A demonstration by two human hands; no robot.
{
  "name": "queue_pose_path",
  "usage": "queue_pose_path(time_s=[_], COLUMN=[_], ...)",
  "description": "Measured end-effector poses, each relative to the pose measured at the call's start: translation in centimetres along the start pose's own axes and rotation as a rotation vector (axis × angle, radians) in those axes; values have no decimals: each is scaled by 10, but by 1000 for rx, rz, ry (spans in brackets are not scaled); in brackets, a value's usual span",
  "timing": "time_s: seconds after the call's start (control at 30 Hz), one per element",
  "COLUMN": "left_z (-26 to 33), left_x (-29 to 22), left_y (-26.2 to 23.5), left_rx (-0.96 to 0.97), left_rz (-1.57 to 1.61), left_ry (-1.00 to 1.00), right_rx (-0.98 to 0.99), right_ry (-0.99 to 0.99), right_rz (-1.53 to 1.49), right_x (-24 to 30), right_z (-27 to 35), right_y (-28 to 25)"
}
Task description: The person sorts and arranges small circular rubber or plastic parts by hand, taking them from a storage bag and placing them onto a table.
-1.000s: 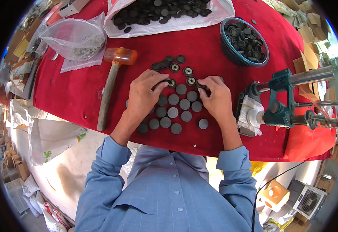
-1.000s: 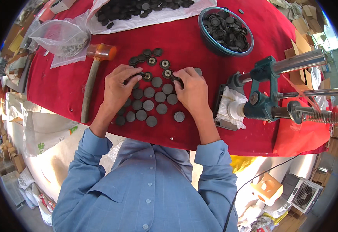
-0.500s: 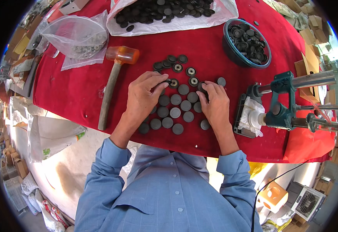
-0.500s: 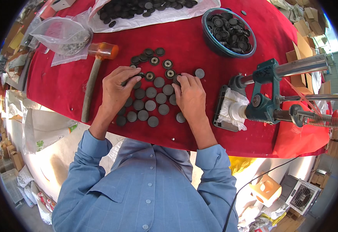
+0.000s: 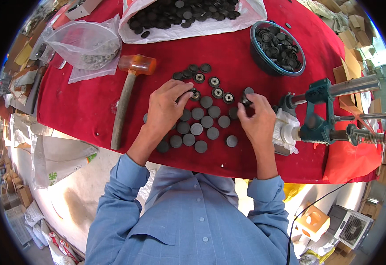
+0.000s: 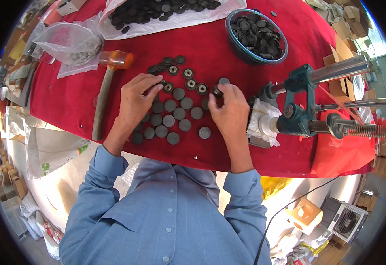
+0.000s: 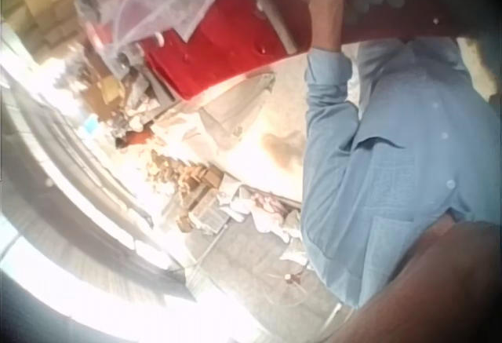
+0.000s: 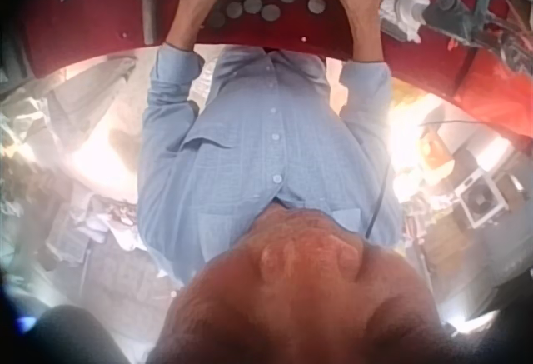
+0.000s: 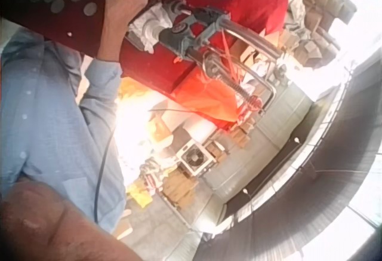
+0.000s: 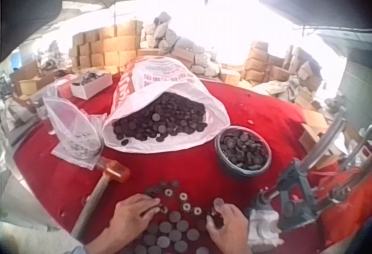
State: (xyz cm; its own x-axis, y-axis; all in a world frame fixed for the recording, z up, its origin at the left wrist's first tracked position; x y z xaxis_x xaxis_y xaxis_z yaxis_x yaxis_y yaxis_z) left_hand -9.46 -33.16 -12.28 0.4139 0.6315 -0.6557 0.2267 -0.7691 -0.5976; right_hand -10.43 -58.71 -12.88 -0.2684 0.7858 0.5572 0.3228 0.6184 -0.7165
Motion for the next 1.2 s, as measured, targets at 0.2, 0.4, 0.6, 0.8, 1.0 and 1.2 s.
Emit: queue_pose_path(time_s=[0.2, 0.4, 0.6, 0.8, 1.0, 1.2], left_z=[-4, -1, 2, 10, 11, 27], left_x=[-5, -2, -1, -8, -13, -15], left_y=[8, 2, -15, -19, -20, -19], left_rx=[13, -13, -77, -86, -100, -93], left_rz=[-27, -43, -70, -77, -71, -83], left_ry=[66, 80, 89, 71, 69, 55], right_rx=[26, 41, 160, 137, 254, 116], right_ry=[-58, -147, -172, -187, -210, -214], right_rz=[249, 488, 769, 916, 940, 956], right_x=[-22, -17, -10, -4, -8, -1], right_z=[40, 55, 62, 67, 62, 68], right_y=[0, 3, 12, 18, 22, 18])
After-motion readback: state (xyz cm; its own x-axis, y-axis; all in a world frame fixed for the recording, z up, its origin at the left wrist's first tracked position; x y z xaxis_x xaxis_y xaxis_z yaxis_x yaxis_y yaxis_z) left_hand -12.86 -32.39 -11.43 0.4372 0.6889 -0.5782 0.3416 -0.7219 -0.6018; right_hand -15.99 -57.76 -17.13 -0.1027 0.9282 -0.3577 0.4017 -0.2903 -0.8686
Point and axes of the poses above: each hand's wrist, its own z-axis away from the middle knuckle, its own y-axis out of the palm, x = y × z, the point moved 6 cm from there along -z, towards the middle knuckle, and after that the axes turned 2 degrees about y, right-handed, at the moved point
